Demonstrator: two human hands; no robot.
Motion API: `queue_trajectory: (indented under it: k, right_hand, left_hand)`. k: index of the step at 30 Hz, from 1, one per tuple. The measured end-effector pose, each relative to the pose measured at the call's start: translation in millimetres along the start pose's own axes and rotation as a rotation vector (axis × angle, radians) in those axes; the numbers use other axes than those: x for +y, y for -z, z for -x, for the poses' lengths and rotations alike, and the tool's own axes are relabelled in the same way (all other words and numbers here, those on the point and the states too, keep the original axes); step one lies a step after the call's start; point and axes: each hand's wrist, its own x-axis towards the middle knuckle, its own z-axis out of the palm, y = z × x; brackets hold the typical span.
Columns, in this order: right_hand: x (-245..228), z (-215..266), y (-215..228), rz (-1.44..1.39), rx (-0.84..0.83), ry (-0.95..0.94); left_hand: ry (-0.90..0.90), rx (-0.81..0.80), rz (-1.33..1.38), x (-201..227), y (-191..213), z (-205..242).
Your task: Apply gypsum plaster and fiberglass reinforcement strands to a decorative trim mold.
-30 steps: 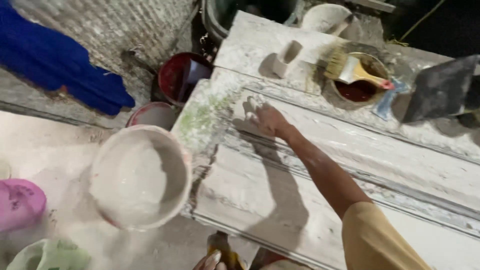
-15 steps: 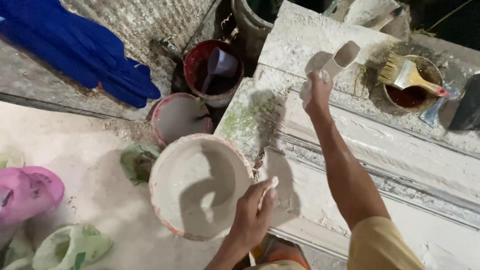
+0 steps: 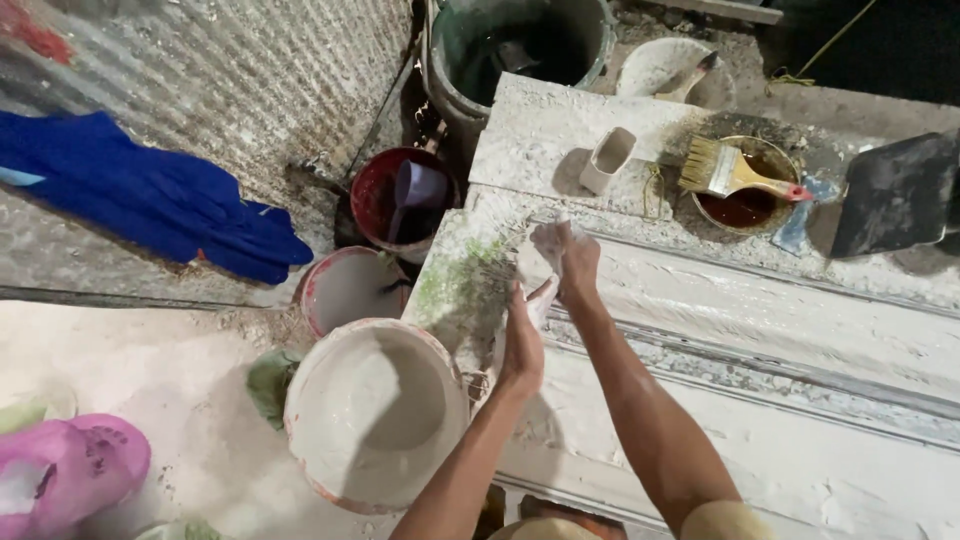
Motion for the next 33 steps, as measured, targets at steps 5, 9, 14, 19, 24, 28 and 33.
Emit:
queue_trajectory:
  k: [5,9,14,19,24,28,33]
  right_hand:
    - [6.5,-64.4,-21.0,-0.219,0.201,-0.156]
    - [88.7,-93.4,-16.8,-0.071,0.196,-0.127]
    - [43.5,-44.1,8.1,-0.422,0.308,-0.177]
    - [53.2,2.9,37.0,0.803,-0.121,0.153]
    - [-2.1,66.6,-0.7,0.644,0.006,0.131]
    - [-55.1,115.1,-43.6,0.591,-0.017,-0.055]
    - [-41.1,128.2,-43.1,0.549,0.02,-0.137]
  left_hand:
    - [0.005,-0.099,-0.176,73.9,24.6,12.6]
    - [-0.028,-0.015,-0.108,81.7,55.6,4.2]
    - [-0.128,0.009,-0.266,94.9,103.8,-27.9]
    - [-0.38,0.08,-0.316,157.6,180.7,-98.9]
    - [-0.794,0.61,-0.453,264.8,232.9,-163.3]
    - [-1.057,0.796,-0.375,317.9,276.6,-204.5]
    - [-0.966,0.891,-0.459,358.9,298.6,-220.4]
